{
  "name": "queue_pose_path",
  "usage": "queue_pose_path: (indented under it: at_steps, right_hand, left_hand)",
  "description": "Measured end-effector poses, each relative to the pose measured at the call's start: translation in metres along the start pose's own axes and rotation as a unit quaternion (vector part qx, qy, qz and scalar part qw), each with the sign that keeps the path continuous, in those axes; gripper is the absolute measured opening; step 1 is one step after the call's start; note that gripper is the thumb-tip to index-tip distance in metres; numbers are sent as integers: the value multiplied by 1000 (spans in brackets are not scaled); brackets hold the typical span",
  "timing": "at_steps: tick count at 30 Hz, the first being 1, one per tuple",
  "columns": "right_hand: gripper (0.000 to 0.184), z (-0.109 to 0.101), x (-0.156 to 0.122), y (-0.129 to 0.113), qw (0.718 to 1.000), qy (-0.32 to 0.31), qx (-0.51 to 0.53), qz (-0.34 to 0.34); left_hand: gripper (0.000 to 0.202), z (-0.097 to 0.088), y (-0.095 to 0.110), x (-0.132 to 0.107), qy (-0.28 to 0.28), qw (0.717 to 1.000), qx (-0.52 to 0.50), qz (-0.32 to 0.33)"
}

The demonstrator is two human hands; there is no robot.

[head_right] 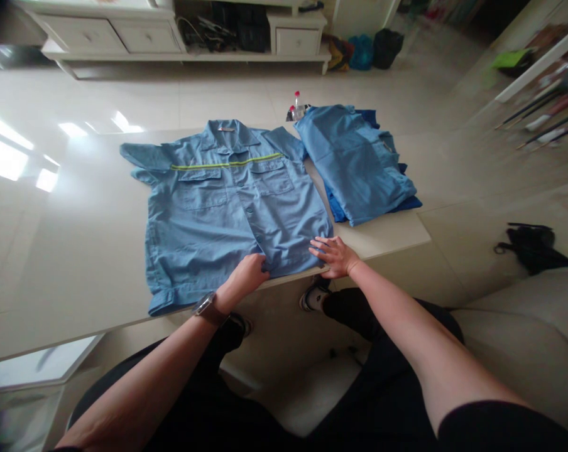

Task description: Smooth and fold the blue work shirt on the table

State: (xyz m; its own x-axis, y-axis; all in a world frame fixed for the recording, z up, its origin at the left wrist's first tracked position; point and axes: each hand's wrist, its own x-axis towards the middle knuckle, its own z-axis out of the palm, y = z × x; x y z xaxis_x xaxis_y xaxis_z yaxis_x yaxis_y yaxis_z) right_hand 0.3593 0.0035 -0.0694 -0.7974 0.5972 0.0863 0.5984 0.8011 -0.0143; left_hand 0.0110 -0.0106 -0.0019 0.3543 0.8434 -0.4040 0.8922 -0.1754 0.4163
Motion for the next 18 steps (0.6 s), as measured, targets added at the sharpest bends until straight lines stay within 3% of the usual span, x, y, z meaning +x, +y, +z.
queue_pose_path:
  at_steps: [18]
  right_hand:
    - [85,-2,0,0,1000,8,-3,-5]
  left_hand:
    - [16,3,-5,2,4,1000,-3,7]
